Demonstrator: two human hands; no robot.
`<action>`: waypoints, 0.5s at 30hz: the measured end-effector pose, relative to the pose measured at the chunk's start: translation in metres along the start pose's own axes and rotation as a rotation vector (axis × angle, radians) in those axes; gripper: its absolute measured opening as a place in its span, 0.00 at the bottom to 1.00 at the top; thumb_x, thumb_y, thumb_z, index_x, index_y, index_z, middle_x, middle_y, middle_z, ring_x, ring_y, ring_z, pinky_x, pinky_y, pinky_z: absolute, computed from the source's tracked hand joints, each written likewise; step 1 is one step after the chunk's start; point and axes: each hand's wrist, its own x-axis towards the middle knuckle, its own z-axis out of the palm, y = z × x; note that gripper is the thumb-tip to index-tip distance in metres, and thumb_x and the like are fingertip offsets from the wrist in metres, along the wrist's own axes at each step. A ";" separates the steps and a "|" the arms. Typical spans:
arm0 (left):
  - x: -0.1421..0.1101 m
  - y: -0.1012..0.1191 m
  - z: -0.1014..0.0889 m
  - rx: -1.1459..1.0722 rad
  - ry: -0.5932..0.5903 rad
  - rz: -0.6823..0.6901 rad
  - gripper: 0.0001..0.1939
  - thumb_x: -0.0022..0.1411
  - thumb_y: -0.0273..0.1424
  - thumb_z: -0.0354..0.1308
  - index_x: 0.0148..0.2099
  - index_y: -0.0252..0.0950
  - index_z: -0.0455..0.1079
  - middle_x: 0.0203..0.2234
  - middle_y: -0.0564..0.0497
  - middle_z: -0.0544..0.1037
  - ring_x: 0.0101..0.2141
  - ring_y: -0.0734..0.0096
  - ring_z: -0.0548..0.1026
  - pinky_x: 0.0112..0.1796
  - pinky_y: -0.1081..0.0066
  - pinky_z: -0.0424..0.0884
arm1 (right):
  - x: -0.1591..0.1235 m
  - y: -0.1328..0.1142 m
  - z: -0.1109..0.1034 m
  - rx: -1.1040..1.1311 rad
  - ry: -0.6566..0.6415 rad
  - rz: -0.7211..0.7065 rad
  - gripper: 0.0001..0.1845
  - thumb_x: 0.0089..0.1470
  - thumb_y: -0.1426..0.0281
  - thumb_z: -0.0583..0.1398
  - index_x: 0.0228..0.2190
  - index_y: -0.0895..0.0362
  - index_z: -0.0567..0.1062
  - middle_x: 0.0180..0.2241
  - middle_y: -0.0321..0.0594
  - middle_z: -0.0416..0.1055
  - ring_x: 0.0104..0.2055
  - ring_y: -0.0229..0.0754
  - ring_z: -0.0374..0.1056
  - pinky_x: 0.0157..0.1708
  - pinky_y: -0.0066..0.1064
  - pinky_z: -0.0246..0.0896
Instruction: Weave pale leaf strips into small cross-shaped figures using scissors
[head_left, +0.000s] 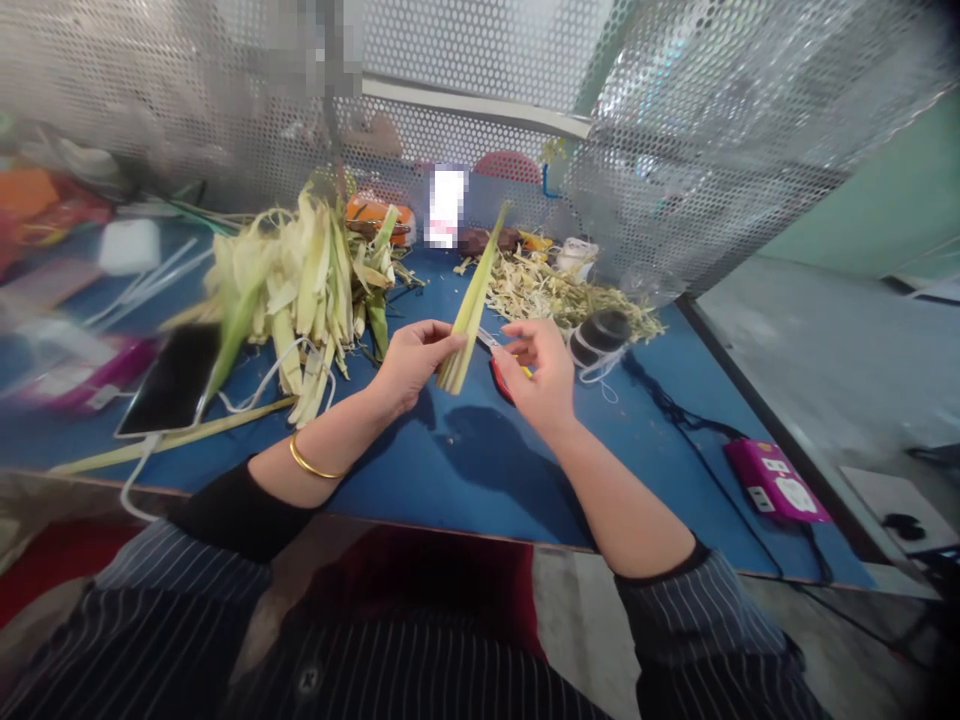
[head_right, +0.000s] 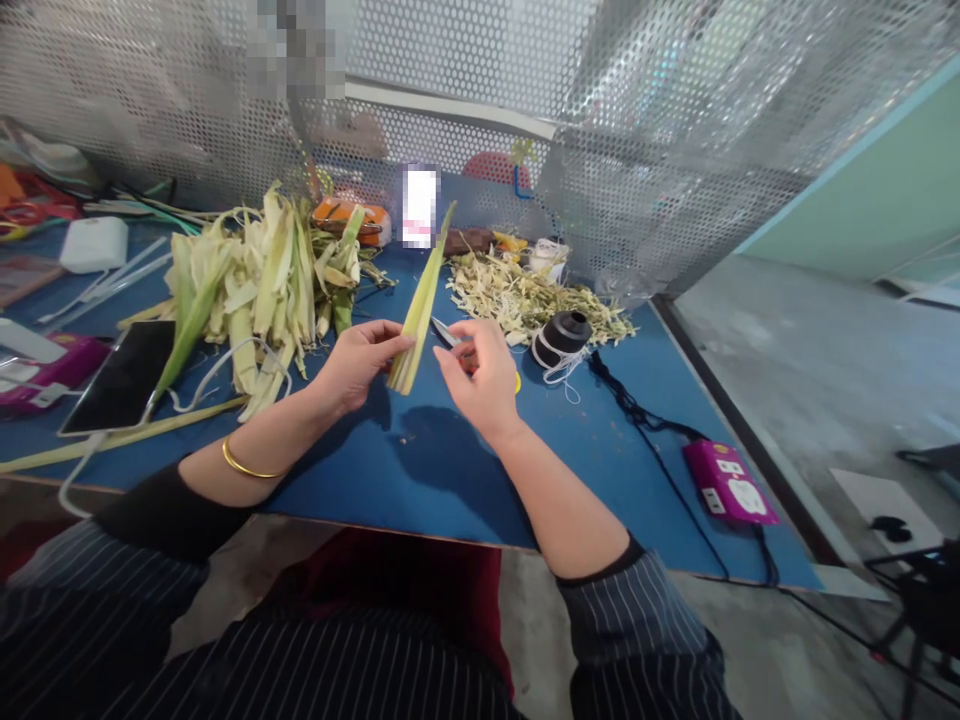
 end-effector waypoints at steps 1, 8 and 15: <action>-0.001 -0.001 0.002 0.019 -0.011 0.018 0.09 0.48 0.32 0.65 0.30 0.33 0.71 0.23 0.55 0.72 0.22 0.80 0.66 0.25 0.77 0.62 | 0.001 0.000 0.001 0.089 0.013 0.121 0.14 0.54 0.61 0.58 0.40 0.55 0.68 0.37 0.41 0.70 0.32 0.37 0.69 0.32 0.31 0.68; -0.009 -0.007 0.011 0.046 -0.122 -0.012 0.10 0.46 0.32 0.67 0.30 0.31 0.73 0.24 0.52 0.75 0.25 0.78 0.69 0.29 0.74 0.66 | 0.004 0.003 0.013 0.425 -0.137 0.450 0.15 0.46 0.57 0.63 0.29 0.56 0.70 0.21 0.32 0.65 0.22 0.34 0.61 0.21 0.27 0.60; -0.004 -0.003 0.007 -0.149 -0.114 -0.272 0.07 0.48 0.29 0.66 0.31 0.33 0.73 0.23 0.53 0.75 0.22 0.77 0.71 0.26 0.74 0.67 | 0.007 0.006 0.008 0.562 -0.157 0.444 0.11 0.47 0.62 0.62 0.29 0.57 0.73 0.25 0.36 0.69 0.25 0.36 0.64 0.24 0.30 0.62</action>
